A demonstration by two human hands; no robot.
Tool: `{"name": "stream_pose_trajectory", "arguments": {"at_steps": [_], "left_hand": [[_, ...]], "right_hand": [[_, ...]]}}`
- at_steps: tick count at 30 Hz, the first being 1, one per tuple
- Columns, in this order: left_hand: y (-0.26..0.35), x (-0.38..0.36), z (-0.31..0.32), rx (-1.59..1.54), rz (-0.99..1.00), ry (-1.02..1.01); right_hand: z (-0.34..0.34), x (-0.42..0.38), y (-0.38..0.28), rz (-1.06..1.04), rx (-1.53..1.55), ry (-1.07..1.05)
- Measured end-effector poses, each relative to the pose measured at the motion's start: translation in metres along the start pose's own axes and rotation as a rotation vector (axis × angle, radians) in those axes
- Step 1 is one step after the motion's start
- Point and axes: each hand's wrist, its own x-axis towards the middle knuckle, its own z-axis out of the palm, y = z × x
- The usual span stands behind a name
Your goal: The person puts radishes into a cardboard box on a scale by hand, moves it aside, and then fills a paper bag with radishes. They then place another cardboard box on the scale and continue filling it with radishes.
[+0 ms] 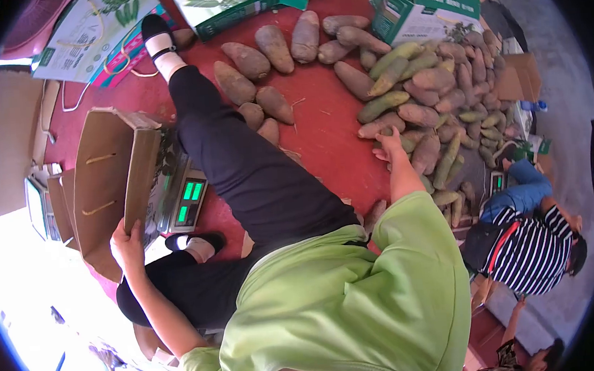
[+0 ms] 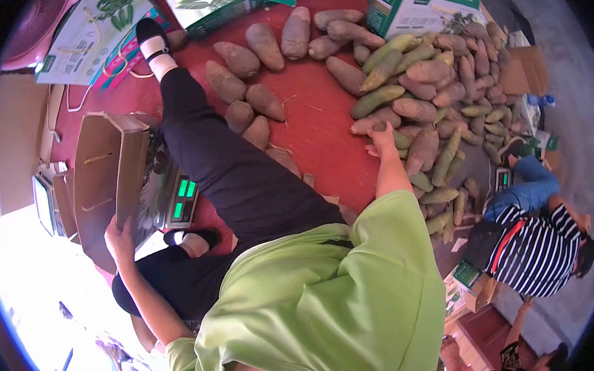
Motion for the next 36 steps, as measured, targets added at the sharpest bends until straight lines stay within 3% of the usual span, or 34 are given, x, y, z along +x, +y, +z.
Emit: {"name": "stream_pose_trajectory", "arguments": {"at_steps": [4, 10, 17, 24, 30, 32, 36], "left_hand": [[0.004, -0.001, -0.004, 0.057, 0.021, 0.004], [-0.001, 0.001, -0.004, 0.105, -0.056, -0.035], [0.006, -0.002, -0.011, 0.08, -0.034, -0.04], [0.002, -0.003, -0.01, 0.084, -0.006, -0.046], [0.001, -0.003, -0.01, 0.064, -0.003, -0.057], [0.002, -0.003, -0.011, 0.055, -0.026, -0.084], [0.001, -0.004, -0.012, 0.067, -0.008, -0.072]], "right_hand": [[0.011, 0.018, 0.008, -0.006, 0.3, 0.065], [0.02, 0.009, 0.026, -0.031, 0.46, 0.13], [0.043, -0.057, -0.003, -0.12, 0.504, -0.034], [0.074, -0.155, -0.075, -0.327, 0.518, -0.251], [0.092, -0.266, -0.158, -0.713, 0.334, -0.601], [0.097, -0.303, -0.178, -0.874, 0.351, -0.842], [0.111, -0.377, -0.201, -0.943, 0.391, -1.065]]}}
